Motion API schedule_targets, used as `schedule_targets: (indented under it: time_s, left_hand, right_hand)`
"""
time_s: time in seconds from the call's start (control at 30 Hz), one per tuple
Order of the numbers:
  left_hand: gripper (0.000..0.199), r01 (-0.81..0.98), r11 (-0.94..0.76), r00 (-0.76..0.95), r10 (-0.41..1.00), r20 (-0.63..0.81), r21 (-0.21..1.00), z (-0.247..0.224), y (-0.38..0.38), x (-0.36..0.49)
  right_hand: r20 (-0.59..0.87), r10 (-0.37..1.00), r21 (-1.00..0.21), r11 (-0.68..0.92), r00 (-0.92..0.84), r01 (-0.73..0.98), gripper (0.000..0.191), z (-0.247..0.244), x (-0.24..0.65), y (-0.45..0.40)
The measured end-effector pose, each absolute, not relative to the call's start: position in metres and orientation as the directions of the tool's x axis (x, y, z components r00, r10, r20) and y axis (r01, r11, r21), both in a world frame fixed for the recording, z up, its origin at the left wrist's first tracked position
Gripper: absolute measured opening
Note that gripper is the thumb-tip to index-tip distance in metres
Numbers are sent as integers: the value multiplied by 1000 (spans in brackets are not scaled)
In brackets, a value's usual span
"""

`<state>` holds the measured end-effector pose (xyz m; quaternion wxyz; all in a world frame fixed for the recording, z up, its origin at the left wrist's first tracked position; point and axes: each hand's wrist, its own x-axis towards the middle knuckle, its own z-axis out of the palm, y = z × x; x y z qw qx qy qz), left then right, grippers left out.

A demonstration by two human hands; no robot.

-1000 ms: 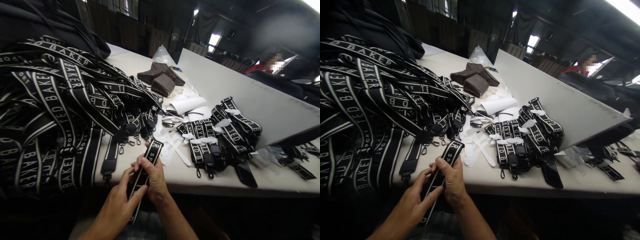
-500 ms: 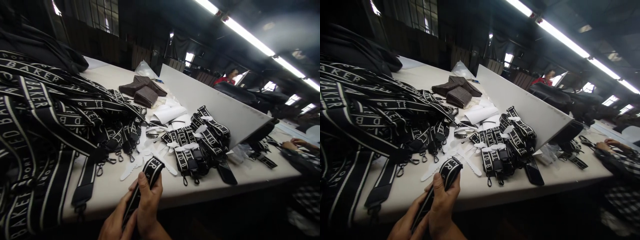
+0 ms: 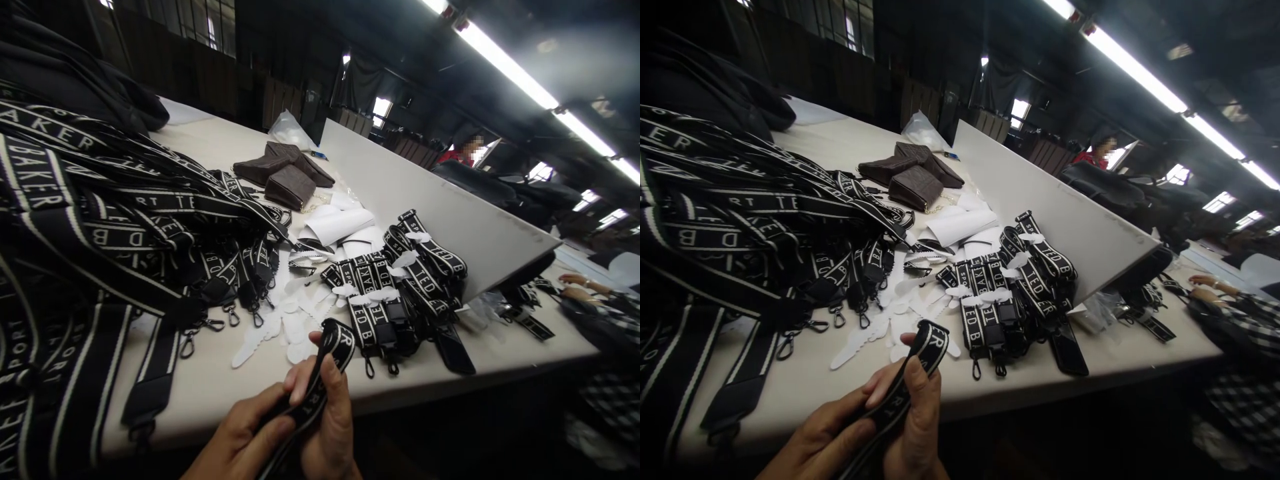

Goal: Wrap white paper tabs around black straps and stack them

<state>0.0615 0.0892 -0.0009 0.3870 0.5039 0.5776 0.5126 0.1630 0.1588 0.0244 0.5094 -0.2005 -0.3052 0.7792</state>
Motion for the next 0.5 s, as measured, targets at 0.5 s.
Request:
schedule_targets:
  time_s: [0.5]
  left_hand:
    - [57, -64, -72, -710, 704, 5, 995, 58, 157, -21]
  right_hand:
    - [72, 839, -481, 503, -540, 718, 20, 34, 157, 290]
